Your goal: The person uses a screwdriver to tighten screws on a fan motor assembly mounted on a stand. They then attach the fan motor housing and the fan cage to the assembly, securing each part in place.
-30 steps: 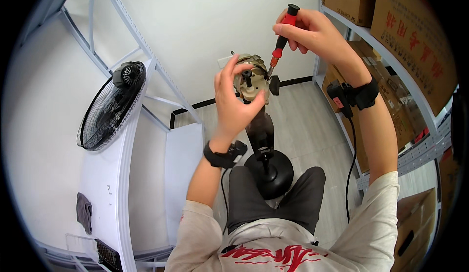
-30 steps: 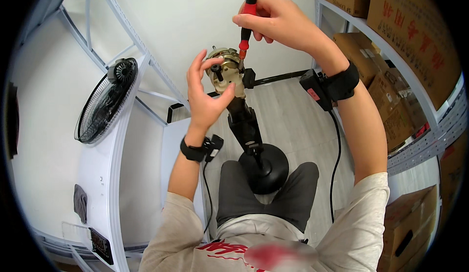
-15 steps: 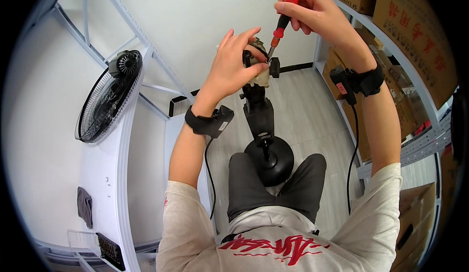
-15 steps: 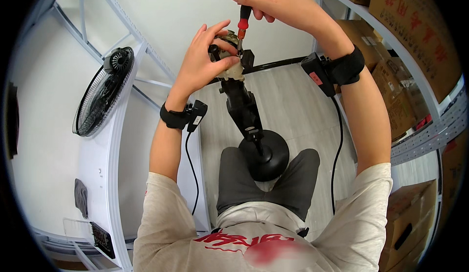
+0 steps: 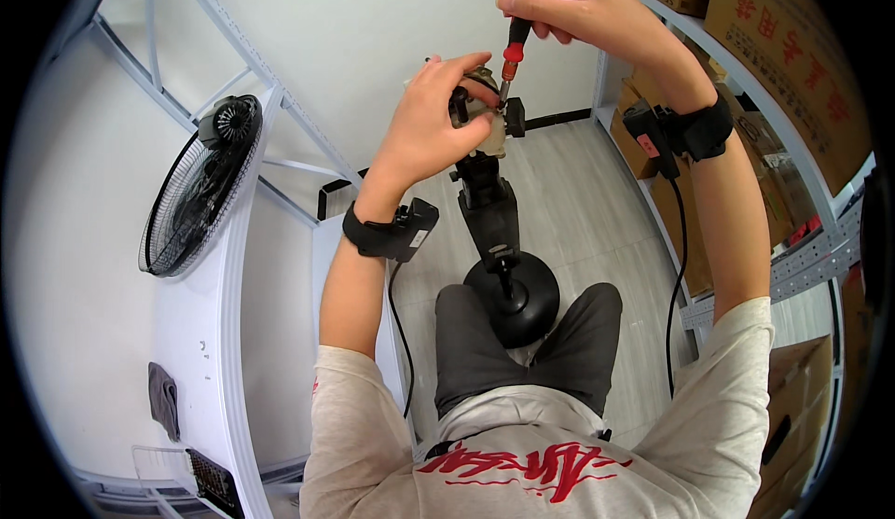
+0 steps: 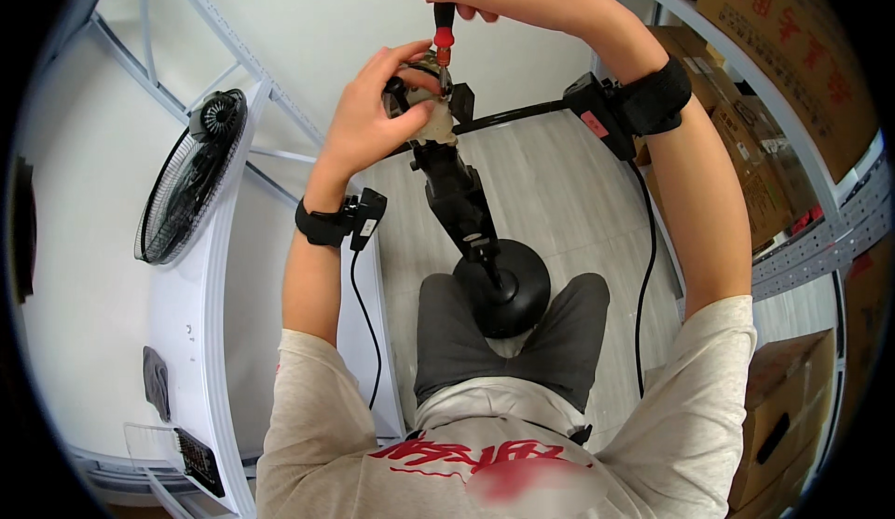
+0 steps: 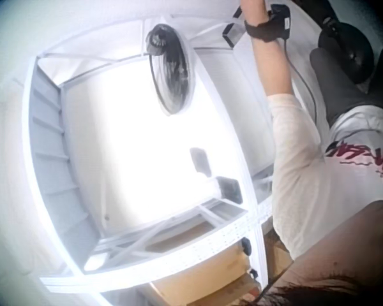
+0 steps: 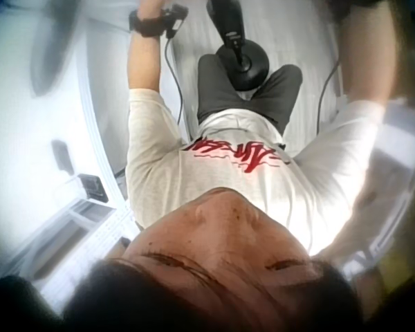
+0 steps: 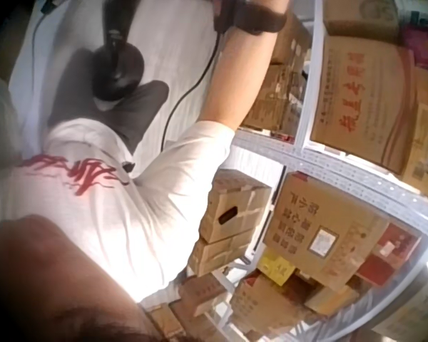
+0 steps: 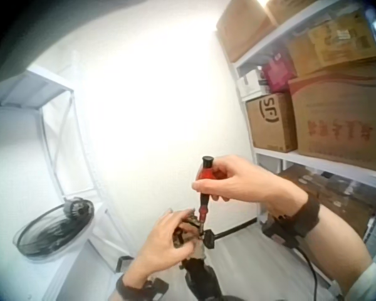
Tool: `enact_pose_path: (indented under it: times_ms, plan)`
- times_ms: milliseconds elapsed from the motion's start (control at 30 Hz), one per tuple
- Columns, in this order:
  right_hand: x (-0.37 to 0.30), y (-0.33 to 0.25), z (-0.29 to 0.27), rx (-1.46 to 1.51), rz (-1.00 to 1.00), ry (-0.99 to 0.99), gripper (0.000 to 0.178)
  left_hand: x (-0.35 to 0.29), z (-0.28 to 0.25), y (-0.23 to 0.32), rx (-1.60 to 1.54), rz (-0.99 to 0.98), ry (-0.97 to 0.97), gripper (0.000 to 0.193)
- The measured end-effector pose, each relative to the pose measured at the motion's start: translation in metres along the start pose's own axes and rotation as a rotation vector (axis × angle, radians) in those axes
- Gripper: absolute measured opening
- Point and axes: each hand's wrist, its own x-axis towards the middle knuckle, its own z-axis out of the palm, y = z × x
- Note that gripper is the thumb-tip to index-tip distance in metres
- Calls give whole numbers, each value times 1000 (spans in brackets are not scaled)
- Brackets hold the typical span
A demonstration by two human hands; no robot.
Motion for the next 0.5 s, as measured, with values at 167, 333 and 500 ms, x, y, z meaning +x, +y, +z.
enact_pose_path:
  times_ms: [167, 333, 500]
  plan:
    - [5, -5, 2, -85, -68, 22, 33, -2, 10, -1, -322, -115, 101, 47]
    - [7, -10, 11, -40, -202, 59, 45, 8, 11, 5, -321, -239, 116, 30]
    - [11, -6, 17, -55, -216, 79, 53, 7, 17, 2, -304, -196, 170, 22]
